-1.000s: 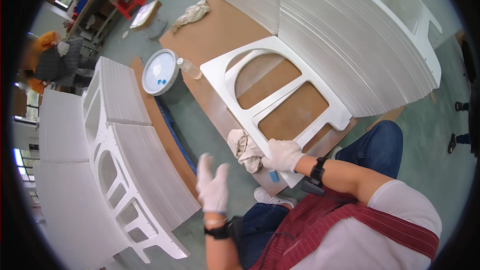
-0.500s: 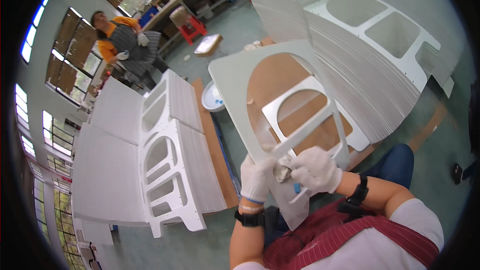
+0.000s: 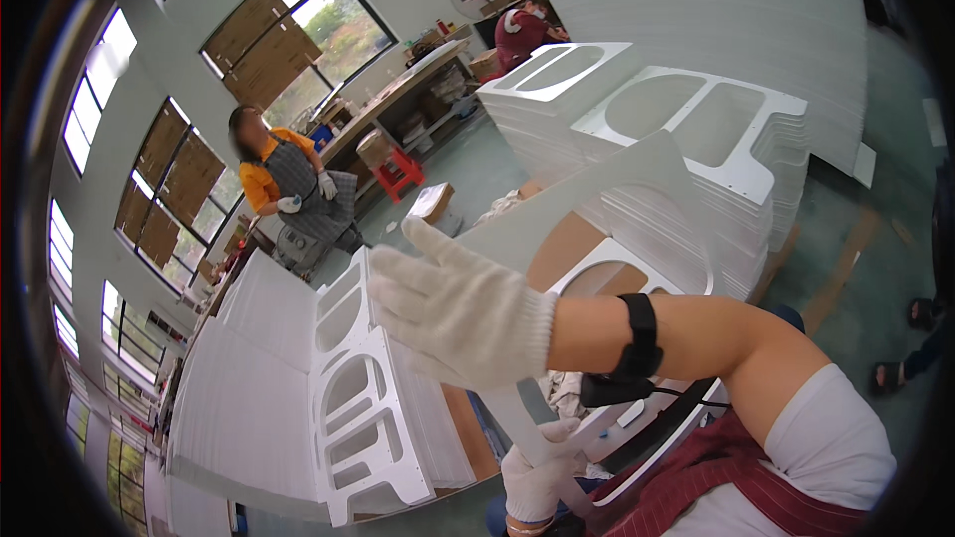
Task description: Cleaning and inspecting white curved furniture panels using a cloth in a manufacturing environment.
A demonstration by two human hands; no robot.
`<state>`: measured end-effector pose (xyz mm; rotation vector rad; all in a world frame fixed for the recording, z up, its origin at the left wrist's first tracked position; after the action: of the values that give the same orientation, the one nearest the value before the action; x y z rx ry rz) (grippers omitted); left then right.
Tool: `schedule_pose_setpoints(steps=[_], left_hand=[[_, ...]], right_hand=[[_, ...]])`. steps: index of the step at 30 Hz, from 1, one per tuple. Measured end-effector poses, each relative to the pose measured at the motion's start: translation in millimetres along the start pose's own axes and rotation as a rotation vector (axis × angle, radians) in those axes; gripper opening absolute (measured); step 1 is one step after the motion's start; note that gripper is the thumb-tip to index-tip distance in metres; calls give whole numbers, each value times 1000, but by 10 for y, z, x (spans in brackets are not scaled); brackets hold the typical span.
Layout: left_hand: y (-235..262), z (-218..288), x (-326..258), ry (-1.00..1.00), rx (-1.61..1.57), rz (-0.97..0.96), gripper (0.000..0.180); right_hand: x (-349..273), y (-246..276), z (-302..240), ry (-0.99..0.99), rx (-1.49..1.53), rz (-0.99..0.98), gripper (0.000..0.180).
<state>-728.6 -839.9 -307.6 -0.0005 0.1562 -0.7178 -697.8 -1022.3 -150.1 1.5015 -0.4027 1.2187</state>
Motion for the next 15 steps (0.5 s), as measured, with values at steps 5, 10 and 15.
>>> schedule_pose_setpoints(steps=[5, 10, 15], left_hand=[[54, -166, -408, -51, -41, 20, 48], [163, -143, -664, -172, -189, 70, 49], [282, -262, -633, -145, -152, 122, 51]], right_hand=[[167, 460, 111, -265, 51, -357, 20], [-827, 707, 980, -511, -347, -147, 26], [-1567, 938, 1339, -1009, 250, 422, 44]])
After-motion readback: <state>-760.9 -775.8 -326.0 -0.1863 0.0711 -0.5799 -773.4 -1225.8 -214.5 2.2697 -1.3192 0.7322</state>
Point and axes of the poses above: each hand's wrist, its own x-axis towards the middle knuckle, its own y-axis out of the back of the hand, z = x × y, the point moved 1 cm from there along x, towards the middle knuckle, and after that the axes turned 7 degrees about x, right-handed, at the moved point
